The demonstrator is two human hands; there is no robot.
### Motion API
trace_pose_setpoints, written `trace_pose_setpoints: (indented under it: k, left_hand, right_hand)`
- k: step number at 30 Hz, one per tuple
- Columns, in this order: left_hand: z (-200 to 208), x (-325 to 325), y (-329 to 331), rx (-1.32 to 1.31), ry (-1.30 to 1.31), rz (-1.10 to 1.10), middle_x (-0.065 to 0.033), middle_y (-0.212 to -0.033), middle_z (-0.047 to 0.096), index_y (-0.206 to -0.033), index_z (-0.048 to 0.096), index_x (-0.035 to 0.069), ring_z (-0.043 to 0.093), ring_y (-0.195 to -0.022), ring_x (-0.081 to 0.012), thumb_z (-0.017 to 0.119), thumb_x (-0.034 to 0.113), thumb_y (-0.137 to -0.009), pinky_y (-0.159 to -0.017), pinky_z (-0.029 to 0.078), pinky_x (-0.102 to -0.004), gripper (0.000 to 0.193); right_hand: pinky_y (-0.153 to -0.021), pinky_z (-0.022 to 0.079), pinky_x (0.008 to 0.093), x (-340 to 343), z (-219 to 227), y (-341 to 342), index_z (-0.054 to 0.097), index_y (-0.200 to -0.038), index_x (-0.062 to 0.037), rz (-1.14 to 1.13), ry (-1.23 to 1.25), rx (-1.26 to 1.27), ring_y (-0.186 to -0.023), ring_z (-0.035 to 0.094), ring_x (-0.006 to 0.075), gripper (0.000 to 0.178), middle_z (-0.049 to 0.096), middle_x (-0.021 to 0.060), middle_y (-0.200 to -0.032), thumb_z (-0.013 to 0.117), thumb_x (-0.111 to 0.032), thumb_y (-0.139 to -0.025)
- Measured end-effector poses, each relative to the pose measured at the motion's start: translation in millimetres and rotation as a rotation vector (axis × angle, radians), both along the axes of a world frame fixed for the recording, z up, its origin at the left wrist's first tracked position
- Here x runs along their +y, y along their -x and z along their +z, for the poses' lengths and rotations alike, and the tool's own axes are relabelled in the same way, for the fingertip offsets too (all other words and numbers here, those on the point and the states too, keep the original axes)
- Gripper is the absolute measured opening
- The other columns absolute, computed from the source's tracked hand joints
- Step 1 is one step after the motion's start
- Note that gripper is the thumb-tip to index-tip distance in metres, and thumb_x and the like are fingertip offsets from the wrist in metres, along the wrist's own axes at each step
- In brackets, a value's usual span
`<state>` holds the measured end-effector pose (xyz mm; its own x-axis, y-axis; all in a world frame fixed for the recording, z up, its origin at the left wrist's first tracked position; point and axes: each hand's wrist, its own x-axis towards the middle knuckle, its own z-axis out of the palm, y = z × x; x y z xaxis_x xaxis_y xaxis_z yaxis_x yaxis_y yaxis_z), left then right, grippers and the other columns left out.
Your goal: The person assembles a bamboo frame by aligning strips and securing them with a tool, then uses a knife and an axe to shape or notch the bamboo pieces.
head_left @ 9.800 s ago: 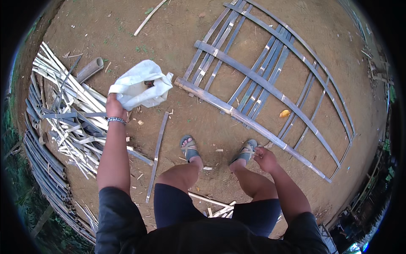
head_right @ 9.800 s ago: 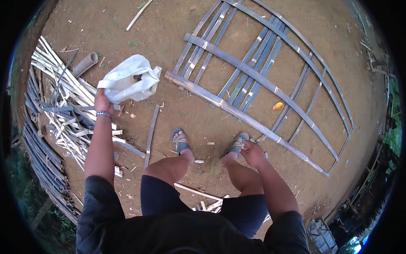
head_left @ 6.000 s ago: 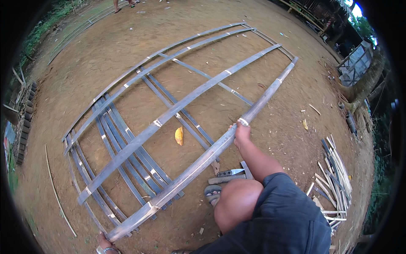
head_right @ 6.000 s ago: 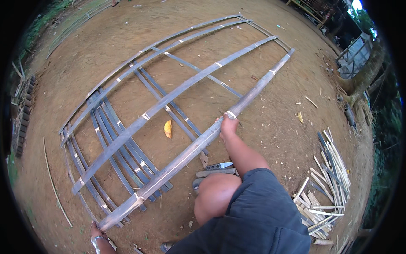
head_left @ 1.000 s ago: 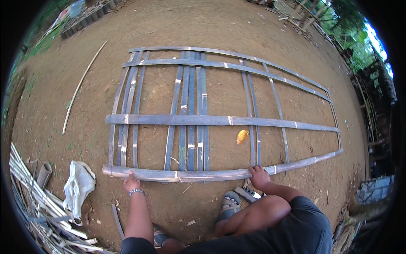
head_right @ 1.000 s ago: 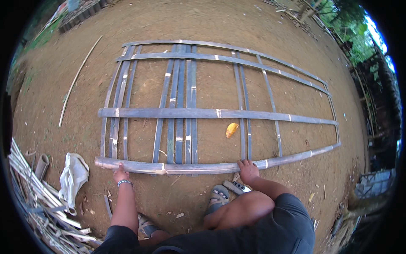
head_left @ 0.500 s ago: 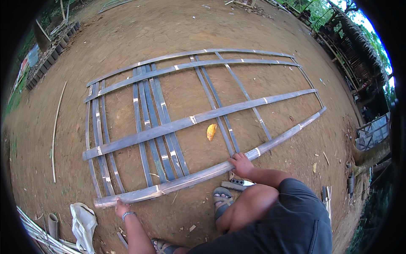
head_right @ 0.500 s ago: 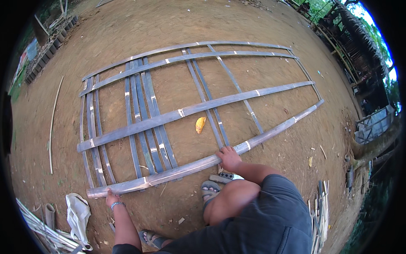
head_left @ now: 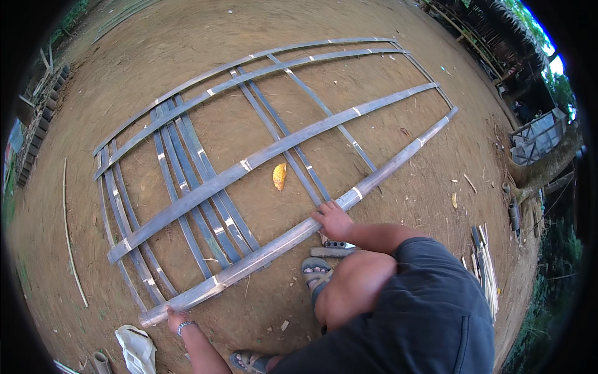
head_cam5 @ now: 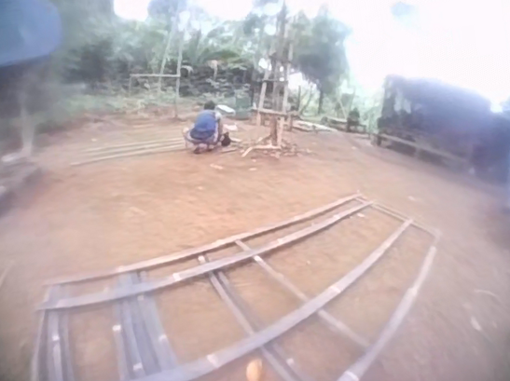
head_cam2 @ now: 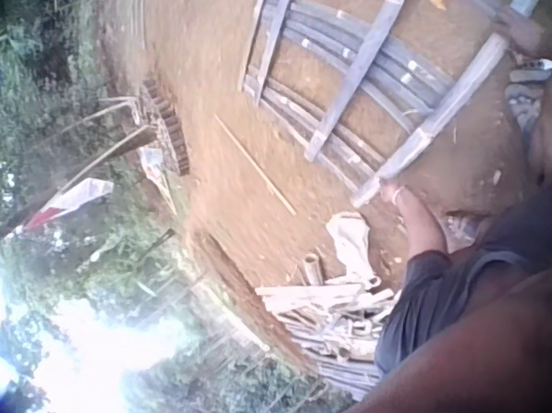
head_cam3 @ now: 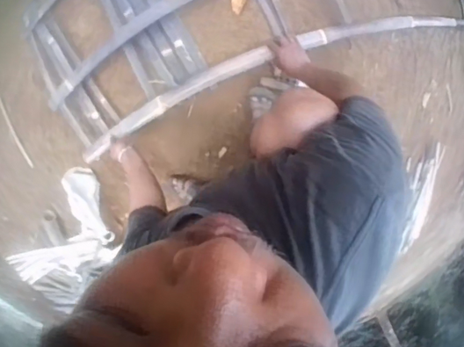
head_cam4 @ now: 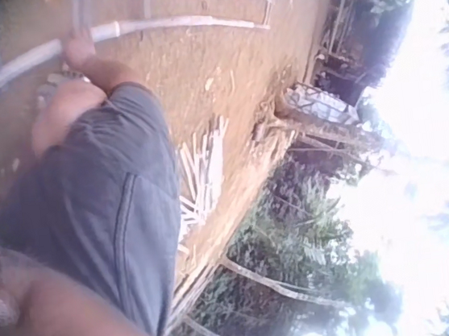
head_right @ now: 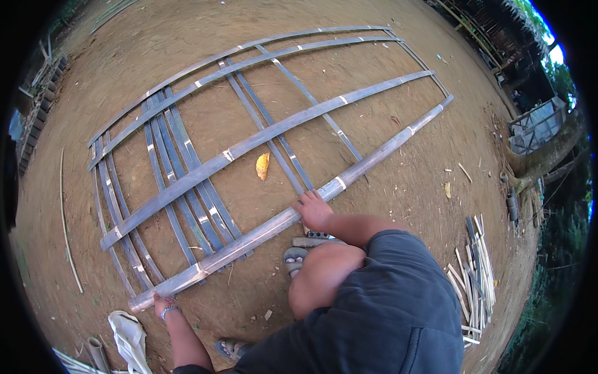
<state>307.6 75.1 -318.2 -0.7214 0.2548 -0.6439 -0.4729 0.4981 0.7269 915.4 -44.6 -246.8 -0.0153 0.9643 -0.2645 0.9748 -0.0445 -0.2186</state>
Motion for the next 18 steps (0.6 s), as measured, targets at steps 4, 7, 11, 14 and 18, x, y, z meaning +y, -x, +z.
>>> trace_pose_setpoints:
  k: [4, 7, 11, 14, 18]
  left_hand:
    - [-17.6, 1.8, 25.3, -0.093, 0.005, -0.073, -0.0042, -0.069, 0.054, -0.097, 0.062, 0.005, 0.044, -0.049, -0.0136, 0.077, 0.035, -0.090, -0.042, 0.036, -0.0243, 0.035]
    - [-44.1, 5.9, 50.5, -0.091, 0.046, -0.106, -0.0039, -0.080, 0.059, -0.103, 0.064, 0.005, 0.049, -0.061, -0.0132, 0.075, 0.035, -0.092, -0.051, 0.043, -0.0241, 0.033]
    - [-48.0, 2.8, 38.1, -0.116, 0.123, -0.116, -0.0031, -0.094, 0.061, -0.113, 0.063, 0.007, 0.054, -0.082, -0.0151, 0.071, 0.033, -0.095, -0.069, 0.048, -0.0277, 0.033]
    - [-52.9, 5.3, 34.2, -0.156, 0.152, -0.143, -0.0032, -0.104, 0.062, -0.121, 0.061, 0.009, 0.055, -0.093, -0.0171, 0.069, 0.033, -0.096, -0.079, 0.048, -0.0317, 0.035]
    - [-52.1, 2.3, 28.4, -0.157, 0.120, -0.217, -0.0031, -0.113, 0.063, -0.127, 0.059, 0.010, 0.056, -0.099, -0.0191, 0.069, 0.034, -0.096, -0.085, 0.046, -0.0360, 0.040]
  right_hand:
    - [-0.117, 0.030, 0.0495, 5.0, 1.9, 1.5, 0.059, -0.135, -0.0153, 0.017, 0.089, 0.018, -0.130, 0.046, 0.0354, 0.061, 0.055, 0.0156, -0.128, 0.078, -0.024, -0.078]
    - [-0.119, 0.028, 0.0487, 15.5, -3.0, 6.4, 0.057, -0.139, -0.0175, 0.013, 0.138, -0.002, -0.133, 0.044, 0.0345, 0.062, 0.055, 0.0135, -0.132, 0.077, -0.025, -0.080]
    - [-0.119, 0.030, 0.0478, 12.4, -5.0, 10.2, 0.054, -0.142, -0.0187, -0.016, 0.234, -0.046, -0.137, 0.043, 0.0319, 0.062, 0.054, 0.0100, -0.136, 0.074, -0.026, -0.084]
    - [-0.118, 0.031, 0.0477, 11.6, -18.9, 7.2, 0.053, -0.143, -0.0189, -0.028, 0.267, -0.036, -0.138, 0.043, 0.0294, 0.061, 0.054, 0.0087, -0.138, 0.073, -0.025, -0.085]
    - [-0.118, 0.032, 0.0479, 13.7, -20.9, 8.6, 0.052, -0.143, -0.0193, -0.018, 0.251, -0.047, -0.138, 0.043, 0.0283, 0.060, 0.054, 0.0079, -0.138, 0.071, -0.023, -0.086]
